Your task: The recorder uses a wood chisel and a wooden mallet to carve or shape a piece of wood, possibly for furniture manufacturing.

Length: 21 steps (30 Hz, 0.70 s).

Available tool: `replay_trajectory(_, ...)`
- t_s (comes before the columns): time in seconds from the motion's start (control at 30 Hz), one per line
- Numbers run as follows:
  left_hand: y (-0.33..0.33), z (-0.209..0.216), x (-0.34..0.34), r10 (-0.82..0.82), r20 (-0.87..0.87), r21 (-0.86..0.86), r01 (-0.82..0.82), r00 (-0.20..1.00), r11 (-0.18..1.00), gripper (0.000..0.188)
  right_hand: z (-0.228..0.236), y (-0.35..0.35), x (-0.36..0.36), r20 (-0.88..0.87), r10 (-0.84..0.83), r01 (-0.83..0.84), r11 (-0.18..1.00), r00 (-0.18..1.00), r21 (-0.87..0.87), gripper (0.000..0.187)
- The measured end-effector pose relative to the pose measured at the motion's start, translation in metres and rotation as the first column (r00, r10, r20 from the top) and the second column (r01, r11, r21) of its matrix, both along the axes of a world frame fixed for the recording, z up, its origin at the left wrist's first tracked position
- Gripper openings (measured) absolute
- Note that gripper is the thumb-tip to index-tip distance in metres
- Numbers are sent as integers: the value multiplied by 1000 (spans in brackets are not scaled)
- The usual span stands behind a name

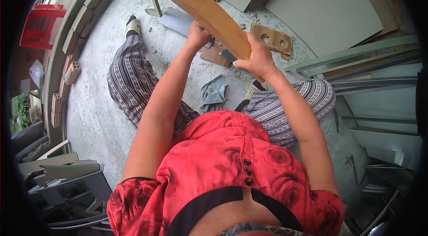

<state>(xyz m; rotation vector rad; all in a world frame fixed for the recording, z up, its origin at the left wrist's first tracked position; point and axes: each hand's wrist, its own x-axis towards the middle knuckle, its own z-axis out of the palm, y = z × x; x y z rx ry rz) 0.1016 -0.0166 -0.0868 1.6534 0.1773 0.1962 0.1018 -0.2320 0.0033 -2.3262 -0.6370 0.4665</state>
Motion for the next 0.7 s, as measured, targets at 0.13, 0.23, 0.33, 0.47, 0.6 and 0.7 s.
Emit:
replay_trajectory(0.13, 11, -2, -10, -33, -9, -87, 32, 999, 996, 21, -12, 3, 1, -21, -37, 41, 969, 999, 243, 62)
replay_trajectory(0.23, 26, 12, -11, 56, -96, 97, -47, 994, 994, 24, -37, -1, 17, -124, -260, 266, 963, 958, 38, 66)
replay_trajectory(0.33, 34, 77, -2, 139, -55, 49, -136, 989, 989, 23, -52, -17, 35, -73, -395, 362, 891, 916, -274, 65)
replay_trajectory(0.47, 65, 157, -15, -62, -8, 146, 63, 998, 987, 26, -70, -32, 44, -65, -425, 349, 813, 903, -466, 69)
replay_trajectory(0.6, 99, 176, -37, -33, -120, 164, 53, 992, 985, 23, -91, -28, 50, -41, -379, 277, 741, 924, -611, 72)
replay_trajectory(0.7, 111, 152, -38, 222, -187, -74, -239, 957, 968, 19, -114, -30, 62, -22, -382, 271, 695, 924, -666, 74)
